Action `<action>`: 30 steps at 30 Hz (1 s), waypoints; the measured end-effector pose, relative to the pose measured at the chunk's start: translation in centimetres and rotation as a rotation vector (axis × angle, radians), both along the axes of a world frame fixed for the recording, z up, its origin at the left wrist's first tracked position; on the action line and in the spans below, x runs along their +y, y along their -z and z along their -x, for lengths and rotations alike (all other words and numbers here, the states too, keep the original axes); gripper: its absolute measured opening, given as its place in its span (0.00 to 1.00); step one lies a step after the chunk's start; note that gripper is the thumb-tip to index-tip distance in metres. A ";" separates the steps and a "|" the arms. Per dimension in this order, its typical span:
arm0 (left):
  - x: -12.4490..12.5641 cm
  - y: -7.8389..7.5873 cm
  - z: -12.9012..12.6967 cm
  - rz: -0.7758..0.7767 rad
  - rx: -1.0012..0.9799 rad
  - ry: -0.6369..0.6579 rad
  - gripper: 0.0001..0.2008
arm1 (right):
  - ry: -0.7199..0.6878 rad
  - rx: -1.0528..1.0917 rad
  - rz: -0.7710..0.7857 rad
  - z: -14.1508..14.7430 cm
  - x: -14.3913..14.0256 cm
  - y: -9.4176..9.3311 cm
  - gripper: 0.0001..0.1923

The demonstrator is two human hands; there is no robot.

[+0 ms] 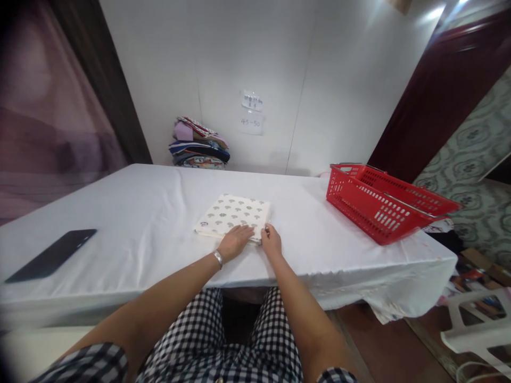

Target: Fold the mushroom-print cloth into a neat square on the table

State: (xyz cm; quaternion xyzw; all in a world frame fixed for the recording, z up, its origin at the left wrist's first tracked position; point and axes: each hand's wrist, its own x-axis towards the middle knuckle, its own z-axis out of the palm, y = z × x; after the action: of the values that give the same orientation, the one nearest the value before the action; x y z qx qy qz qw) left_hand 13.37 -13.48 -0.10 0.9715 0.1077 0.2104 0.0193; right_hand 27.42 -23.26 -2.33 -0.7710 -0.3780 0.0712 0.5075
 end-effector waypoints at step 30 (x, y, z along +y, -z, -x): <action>2.2 -0.6 9.6 0.315 -0.150 -0.326 0.18 | -0.293 -0.816 0.389 -2.5 -1.6 -2.9 0.19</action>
State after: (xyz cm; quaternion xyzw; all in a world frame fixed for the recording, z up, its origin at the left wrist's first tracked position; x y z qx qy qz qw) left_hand 3.77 -11.25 0.53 0.9080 0.2927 0.2628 0.1442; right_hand 29.96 -24.88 0.56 -0.7553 -0.6310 -0.0973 0.1482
